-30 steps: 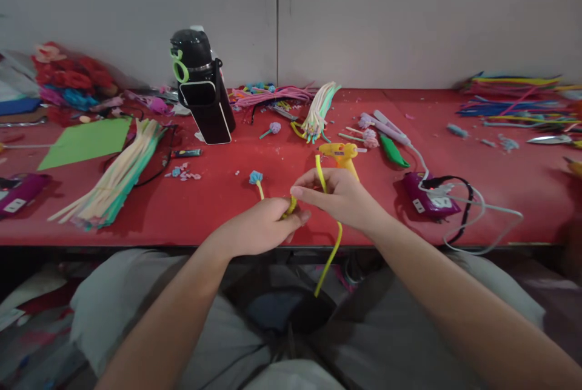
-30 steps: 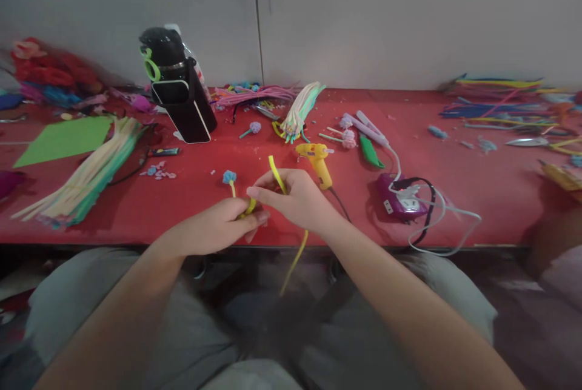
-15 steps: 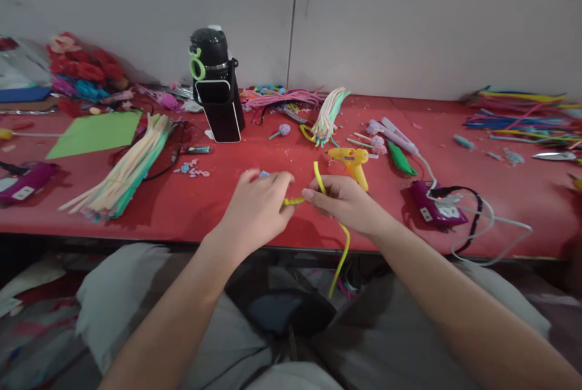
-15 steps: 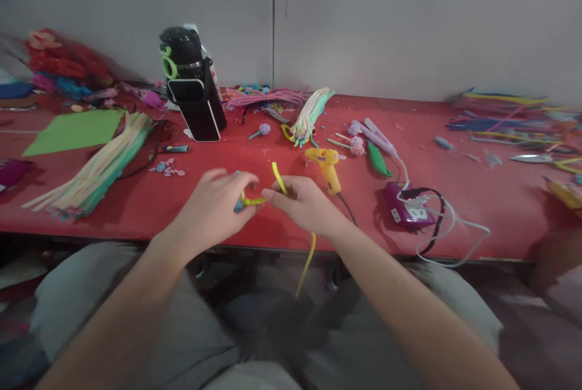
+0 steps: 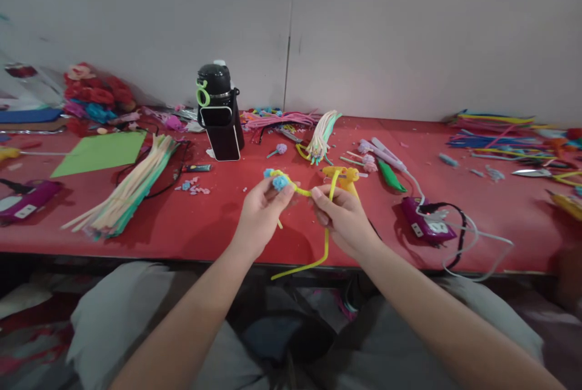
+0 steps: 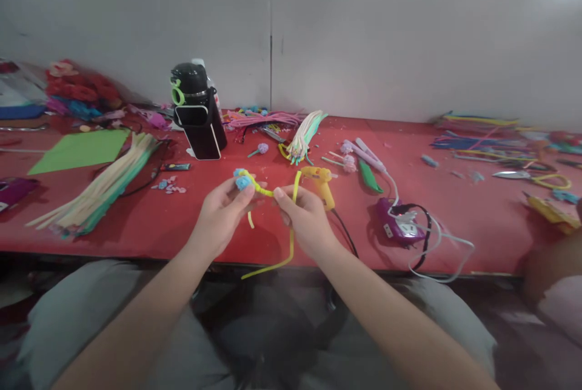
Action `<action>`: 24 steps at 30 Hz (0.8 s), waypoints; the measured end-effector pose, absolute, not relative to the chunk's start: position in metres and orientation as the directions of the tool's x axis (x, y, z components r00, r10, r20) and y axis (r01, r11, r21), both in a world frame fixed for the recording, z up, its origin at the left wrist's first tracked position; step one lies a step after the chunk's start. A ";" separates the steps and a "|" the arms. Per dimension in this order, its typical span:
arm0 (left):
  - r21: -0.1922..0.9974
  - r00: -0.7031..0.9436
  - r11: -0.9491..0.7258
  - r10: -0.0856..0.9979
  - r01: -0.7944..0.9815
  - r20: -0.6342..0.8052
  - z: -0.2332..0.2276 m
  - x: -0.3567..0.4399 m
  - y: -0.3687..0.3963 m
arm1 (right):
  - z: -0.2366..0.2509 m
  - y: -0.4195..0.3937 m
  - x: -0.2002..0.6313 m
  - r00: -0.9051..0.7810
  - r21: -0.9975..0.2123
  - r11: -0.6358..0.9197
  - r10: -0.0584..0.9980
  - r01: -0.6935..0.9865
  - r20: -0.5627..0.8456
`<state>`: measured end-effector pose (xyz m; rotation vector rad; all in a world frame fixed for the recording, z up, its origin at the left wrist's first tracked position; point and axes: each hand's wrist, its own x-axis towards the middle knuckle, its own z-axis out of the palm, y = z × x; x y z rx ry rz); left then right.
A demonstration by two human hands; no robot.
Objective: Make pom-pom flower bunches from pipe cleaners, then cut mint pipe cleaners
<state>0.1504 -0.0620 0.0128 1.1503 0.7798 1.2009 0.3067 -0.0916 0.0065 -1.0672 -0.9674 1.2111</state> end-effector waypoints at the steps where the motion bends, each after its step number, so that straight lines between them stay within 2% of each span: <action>1: 0.941 0.206 -0.037 0.972 -0.336 0.112 0.012 0.150 -0.061 | 0.003 -0.093 0.304 0.101 -0.980 0.033 0.995 -0.195 0.013; 4: 0.917 0.176 -0.048 0.976 -0.395 0.127 0.012 0.147 -0.059 | -0.004 -0.095 0.299 0.060 -0.997 0.015 0.998 -0.075 0.010; 8: 0.942 0.217 -0.067 0.965 -0.330 0.144 0.010 0.139 -0.055 | 0.000 -0.096 0.299 -0.024 -0.997 0.030 0.999 0.065 0.029; 10: 0.954 0.249 -0.074 0.957 -0.290 0.150 0.009 0.135 -0.053 | 0.006 -0.094 0.304 -0.017 -0.998 0.041 0.999 0.045 0.041; 13: 0.974 0.357 -0.049 0.925 -0.223 0.129 0.010 0.131 -0.052 | 0.016 -0.088 0.313 0.047 -0.993 0.042 0.998 -0.112 0.037; 16: 0.992 0.465 -0.030 0.881 -0.125 0.085 0.013 0.132 -0.054 | 0.021 -0.083 0.320 -0.008 -0.989 0.039 0.999 -0.145 0.040; 19: 0.999 0.500 -0.014 0.865 -0.043 0.033 0.014 0.137 -0.056 | 0.021 -0.082 0.324 -0.004 -0.994 0.109 0.994 -0.027 0.109; 24: 0.992 0.508 0.122 0.857 -0.028 -0.091 0.011 0.144 -0.056 | 0.020 -0.084 0.324 0.107 -0.896 0.277 0.938 0.347 0.331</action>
